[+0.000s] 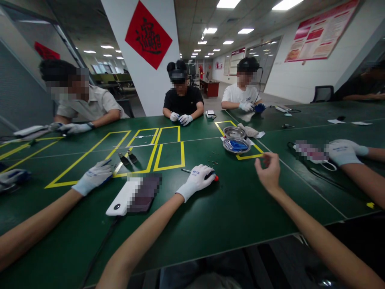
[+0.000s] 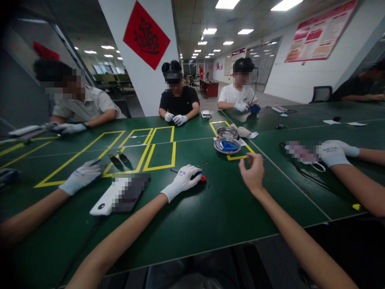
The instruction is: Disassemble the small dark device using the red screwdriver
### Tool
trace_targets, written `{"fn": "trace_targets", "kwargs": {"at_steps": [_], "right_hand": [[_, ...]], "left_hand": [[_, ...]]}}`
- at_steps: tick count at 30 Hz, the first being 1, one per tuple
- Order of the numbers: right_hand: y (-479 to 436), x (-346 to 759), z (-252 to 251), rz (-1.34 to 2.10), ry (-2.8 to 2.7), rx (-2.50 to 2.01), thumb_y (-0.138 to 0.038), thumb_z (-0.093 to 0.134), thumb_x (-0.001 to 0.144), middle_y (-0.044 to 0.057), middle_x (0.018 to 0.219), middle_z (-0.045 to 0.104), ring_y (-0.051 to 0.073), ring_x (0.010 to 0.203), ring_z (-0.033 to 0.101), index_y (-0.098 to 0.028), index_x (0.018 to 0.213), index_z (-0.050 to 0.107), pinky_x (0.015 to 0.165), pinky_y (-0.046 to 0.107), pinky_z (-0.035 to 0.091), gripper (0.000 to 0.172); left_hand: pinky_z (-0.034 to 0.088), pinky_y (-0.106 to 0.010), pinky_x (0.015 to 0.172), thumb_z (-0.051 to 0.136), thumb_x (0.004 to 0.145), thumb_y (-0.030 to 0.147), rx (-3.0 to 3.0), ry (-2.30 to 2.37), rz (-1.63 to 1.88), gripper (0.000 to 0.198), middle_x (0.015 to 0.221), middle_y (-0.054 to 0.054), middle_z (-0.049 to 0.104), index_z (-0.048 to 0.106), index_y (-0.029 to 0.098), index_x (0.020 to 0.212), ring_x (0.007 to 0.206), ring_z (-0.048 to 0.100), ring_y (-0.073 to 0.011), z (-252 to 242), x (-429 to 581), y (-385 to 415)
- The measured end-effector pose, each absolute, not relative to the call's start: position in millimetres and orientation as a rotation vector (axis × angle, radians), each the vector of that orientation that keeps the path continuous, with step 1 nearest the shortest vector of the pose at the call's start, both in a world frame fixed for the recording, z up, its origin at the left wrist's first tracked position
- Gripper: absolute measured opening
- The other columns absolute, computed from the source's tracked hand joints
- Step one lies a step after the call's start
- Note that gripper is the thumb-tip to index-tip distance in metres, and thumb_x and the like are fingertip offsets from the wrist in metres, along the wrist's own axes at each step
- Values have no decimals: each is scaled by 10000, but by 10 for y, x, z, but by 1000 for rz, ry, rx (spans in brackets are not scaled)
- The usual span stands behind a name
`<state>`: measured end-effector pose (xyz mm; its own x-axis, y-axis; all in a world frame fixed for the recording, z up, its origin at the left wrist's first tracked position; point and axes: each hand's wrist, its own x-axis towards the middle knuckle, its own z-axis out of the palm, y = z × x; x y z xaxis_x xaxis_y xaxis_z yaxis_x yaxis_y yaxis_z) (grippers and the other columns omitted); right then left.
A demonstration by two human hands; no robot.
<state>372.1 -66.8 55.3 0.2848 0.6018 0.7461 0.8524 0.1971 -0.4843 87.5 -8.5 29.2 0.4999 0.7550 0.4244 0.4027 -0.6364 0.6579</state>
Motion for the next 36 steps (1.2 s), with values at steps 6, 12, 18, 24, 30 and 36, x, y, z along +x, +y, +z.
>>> {"fn": "trace_targets", "kwargs": {"at_steps": [6, 12, 18, 24, 30, 36], "right_hand": [[-489, 4914, 300, 20, -1368, -2238, -596, 649, 677, 182, 1107, 570, 313, 933, 591, -144, 1192, 508, 700, 387, 471, 700], [-339, 4283, 99, 219, -1683, -2104, -463, 619, 764, 129, 943, 666, 243, 842, 635, -154, 1029, 597, 690, 326, 478, 408], [-326, 3081, 154, 754, -1980, -1421, -376, 638, 779, 31, 864, 663, 135, 659, 601, -162, 1274, 448, 604, 261, 478, 572], [114, 2947, 151, 418, -1976, -1470, -286, 555, 835, 45, 859, 653, 156, 746, 598, -164, 997, 645, 698, 296, 472, 223], [520, 2902, 123, 202, -2016, -1639, -277, 568, 837, 71, 910, 645, 175, 827, 600, -174, 953, 685, 740, 290, 465, 194], [662, 2756, 159, 168, -2131, -1794, -324, 618, 814, 76, 933, 664, 197, 824, 614, -199, 864, 707, 671, 280, 469, 161]], "left_hand": [[390, -387, 960, 657, 730, 341, 1971, 904, 988, 104, 779, -59, 631, 674, 238, 725, 855, 561, -236, 201, 629, -267], [385, -375, 985, 696, 692, 269, 1696, 1008, 1050, 299, 942, -57, 659, 675, 249, 989, 946, 584, -247, 240, 411, -321], [353, -375, 1022, 774, 593, 206, 1691, 989, 1064, 589, 1126, -75, 606, 611, 249, 1158, 1055, 552, -268, 311, 359, -291], [404, -393, 960, 728, 646, 256, 1857, 1074, 1012, 286, 901, -43, 610, 680, 243, 927, 904, 572, -248, 224, 333, -192], [334, -413, 1042, 760, 562, 150, 1619, 1051, 1118, 381, 958, -51, 634, 680, 242, 922, 1036, 550, -277, 225, 404, -125], [414, -404, 971, 757, 588, 190, 1644, 1059, 1062, 513, 961, -41, 665, 645, 255, 1085, 966, 601, -266, 257, 421, -147]]}}
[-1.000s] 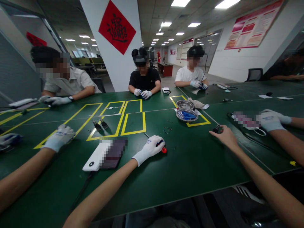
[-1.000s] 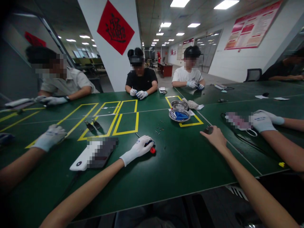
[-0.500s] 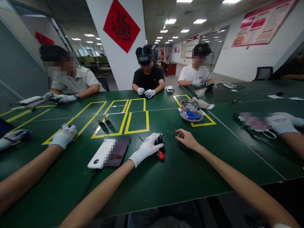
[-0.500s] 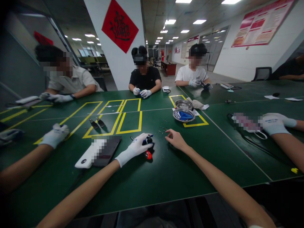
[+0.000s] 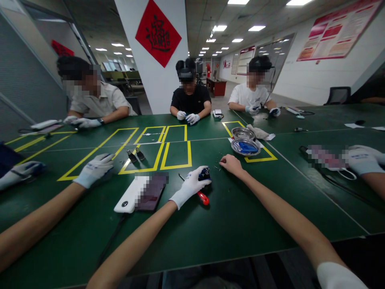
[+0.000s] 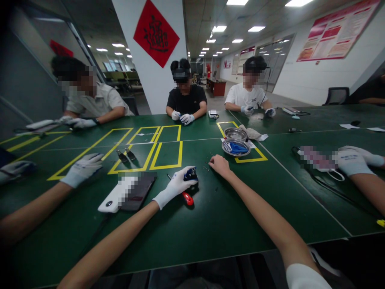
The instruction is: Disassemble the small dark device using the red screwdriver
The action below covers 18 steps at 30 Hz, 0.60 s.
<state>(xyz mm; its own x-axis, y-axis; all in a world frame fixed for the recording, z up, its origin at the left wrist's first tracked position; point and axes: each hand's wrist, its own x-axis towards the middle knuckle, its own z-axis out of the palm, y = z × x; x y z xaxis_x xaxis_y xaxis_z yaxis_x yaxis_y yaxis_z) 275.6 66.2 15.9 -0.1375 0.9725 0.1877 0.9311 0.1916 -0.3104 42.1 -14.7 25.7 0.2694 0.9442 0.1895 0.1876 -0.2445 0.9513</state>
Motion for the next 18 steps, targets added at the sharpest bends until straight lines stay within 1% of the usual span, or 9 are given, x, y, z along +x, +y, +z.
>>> {"fn": "trace_targets", "kwargs": {"at_steps": [2, 4, 6, 9, 12, 15, 18], "right_hand": [[674, 2722, 165, 144, -2160, -1813, -303, 623, 815, 78, 931, 666, 203, 825, 617, -200, 840, 703, 675, 286, 473, 132], [676, 2695, 170, 119, -2176, -1817, -274, 612, 825, 87, 927, 663, 210, 836, 617, -196, 816, 695, 692, 294, 474, 115], [668, 2673, 180, 105, -2191, -1805, -251, 591, 838, 101, 929, 654, 215, 845, 615, -186, 807, 683, 703, 298, 473, 117], [627, 2651, 204, 77, -2220, -1765, -233, 548, 861, 118, 950, 635, 217, 844, 612, -171, 826, 659, 697, 299, 472, 133], [541, 2632, 228, 70, -2221, -1616, -227, 508, 884, 115, 963, 625, 200, 823, 608, -157, 877, 629, 697, 299, 479, 139], [415, 2595, 229, 211, -2173, -1378, -229, 519, 878, 85, 922, 639, 175, 802, 614, -149, 911, 614, 726, 296, 492, 128], [280, 2530, 205, 452, -2040, -1205, -257, 538, 858, 59, 859, 663, 163, 768, 631, -149, 910, 626, 722, 295, 510, 148]], "left_hand": [[454, -394, 914, 724, 641, 236, 1722, 1069, 1002, 427, 911, -40, 674, 657, 244, 1063, 885, 622, -256, 256, 400, -148], [466, -396, 890, 699, 670, 257, 1785, 1085, 975, 357, 889, -40, 681, 673, 242, 1025, 841, 628, -252, 250, 390, -134], [456, -401, 910, 703, 662, 261, 1794, 1094, 996, 345, 907, -41, 686, 681, 251, 1006, 863, 625, -259, 239, 398, -108], [425, -403, 964, 736, 613, 248, 1728, 1091, 1055, 372, 929, -38, 690, 689, 266, 981, 935, 611, -273, 215, 426, -65], [407, -412, 987, 746, 600, 238, 1763, 1095, 1042, 395, 937, -34, 690, 687, 281, 988, 954, 606, -277, 195, 439, -33], [388, -427, 1007, 756, 588, 217, 1733, 1084, 1015, 419, 950, -42, 684, 687, 280, 996, 985, 600, -290, 190, 427, -17], [326, -426, 1066, 778, 536, 158, 1611, 1056, 1058, 422, 1027, -68, 657, 694, 250, 939, 1126, 533, -312, 191, 399, -13]]}}
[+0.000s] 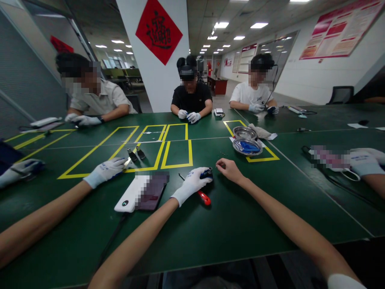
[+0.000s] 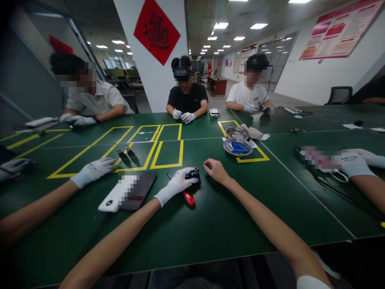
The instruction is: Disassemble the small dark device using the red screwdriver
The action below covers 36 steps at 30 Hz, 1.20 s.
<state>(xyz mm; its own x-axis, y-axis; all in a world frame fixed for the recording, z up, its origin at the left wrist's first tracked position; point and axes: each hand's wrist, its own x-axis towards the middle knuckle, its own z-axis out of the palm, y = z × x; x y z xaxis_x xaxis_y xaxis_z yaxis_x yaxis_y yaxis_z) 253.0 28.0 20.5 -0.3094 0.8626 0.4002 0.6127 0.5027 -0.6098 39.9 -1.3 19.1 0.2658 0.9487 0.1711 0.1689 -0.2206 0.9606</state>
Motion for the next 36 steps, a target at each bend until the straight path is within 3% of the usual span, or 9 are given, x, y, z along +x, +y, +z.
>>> {"fn": "trace_targets", "kwargs": {"at_steps": [3, 6, 9, 14, 23, 32, 36], "right_hand": [[173, 2460, 172, 637, -1845, -1157, -297, 574, 821, 55, 838, 682, 171, 756, 648, -151, 889, 644, 713, 309, 526, 175], [93, 2405, 143, 731, -1722, -1136, -313, 605, 783, 61, 835, 690, 184, 777, 653, -148, 869, 661, 721, 321, 532, 193], [23, 2368, 117, 778, -1658, -1122, -307, 620, 765, 68, 842, 692, 184, 787, 650, -140, 858, 668, 728, 317, 531, 197], [-65, 2338, 83, 801, -1635, -1122, -273, 627, 763, 75, 884, 685, 179, 810, 640, -135, 875, 675, 745, 312, 521, 184], [-167, 2277, 119, 582, -1717, -1046, -248, 557, 856, 51, 920, 626, 170, 833, 601, -191, 911, 648, 682, 282, 506, 121], [-174, 2324, 131, 342, -1992, -980, -182, 520, 886, 62, 961, 594, 188, 880, 585, -212, 960, 657, 794, 334, 488, 158], [-178, 2324, 113, 400, -1949, -1012, -175, 548, 869, 56, 950, 601, 178, 859, 587, -202, 937, 661, 748, 309, 490, 134]], "left_hand": [[289, -417, 1096, 782, 496, 108, 1612, 1018, 1100, 481, 1140, -84, 607, 685, 234, 950, 1214, 465, -313, 193, 374, -16], [369, -429, 1031, 747, 561, 133, 1721, 1002, 1031, 507, 1075, -71, 632, 655, 248, 1046, 1073, 559, -288, 196, 375, -19], [440, -421, 940, 695, 637, 172, 1834, 1008, 960, 429, 992, -50, 660, 644, 254, 1055, 931, 607, -259, 198, 401, -19], [441, -380, 924, 682, 660, 210, 1858, 1012, 991, 312, 969, -46, 666, 664, 233, 971, 930, 603, -248, 175, 429, 2], [488, -316, 767, 618, 755, 284, 1724, 1029, 915, 338, 968, -75, 656, 607, 134, 1058, 816, 601, -182, 135, 467, 73], [485, -263, 665, 672, 716, 290, 1599, 944, 910, 362, 913, -74, 659, 627, 116, 1030, 740, 597, -154, 71, 509, 50], [488, -263, 639, 676, 714, 291, 1560, 960, 898, 369, 916, -80, 662, 630, 119, 1036, 729, 602, -157, 46, 506, 53]]}}
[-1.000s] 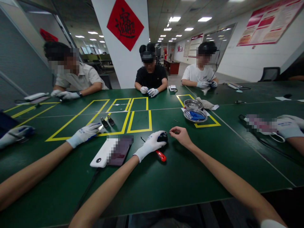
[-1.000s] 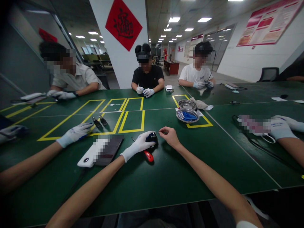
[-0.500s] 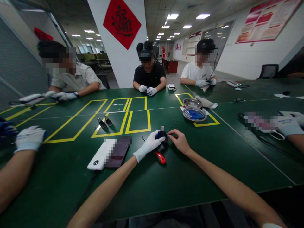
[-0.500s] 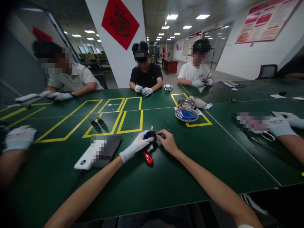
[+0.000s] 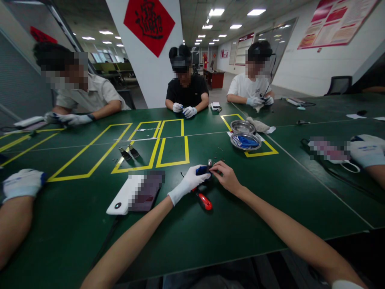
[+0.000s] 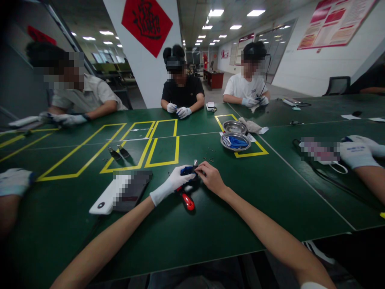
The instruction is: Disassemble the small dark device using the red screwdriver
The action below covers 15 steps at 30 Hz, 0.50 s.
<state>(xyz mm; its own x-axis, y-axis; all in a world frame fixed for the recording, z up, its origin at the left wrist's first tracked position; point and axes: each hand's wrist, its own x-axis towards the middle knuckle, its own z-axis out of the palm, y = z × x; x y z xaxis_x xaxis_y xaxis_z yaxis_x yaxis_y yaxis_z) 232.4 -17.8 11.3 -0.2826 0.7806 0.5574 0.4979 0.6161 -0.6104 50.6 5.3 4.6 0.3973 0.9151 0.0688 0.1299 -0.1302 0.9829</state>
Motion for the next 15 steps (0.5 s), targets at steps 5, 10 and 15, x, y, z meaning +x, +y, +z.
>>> {"fn": "trace_targets", "kwargs": {"at_steps": [5, 10, 15], "right_hand": [[-194, 2293, 88, 549, -1806, -1075, -207, 577, 850, 47, 910, 605, 168, 820, 587, -192, 901, 655, 627, 267, 482, 94], [-194, 2293, 63, 639, -1753, -1112, -236, 593, 837, 39, 895, 610, 172, 808, 590, -194, 900, 646, 619, 279, 494, 92], [-202, 2277, 38, 633, -1740, -1111, -248, 588, 843, 40, 891, 603, 181, 805, 592, -200, 902, 634, 614, 290, 503, 89]], "left_hand": [[492, -257, 630, 693, 705, 294, 1535, 947, 904, 379, 918, -81, 666, 629, 119, 1034, 747, 610, -162, 71, 500, 30], [503, -268, 684, 708, 693, 287, 1525, 952, 939, 400, 940, -81, 677, 629, 119, 1047, 789, 621, -167, 95, 511, 15], [504, -289, 749, 710, 688, 277, 1555, 972, 975, 392, 937, -74, 682, 637, 120, 1040, 801, 622, -164, 88, 525, 22]]}}
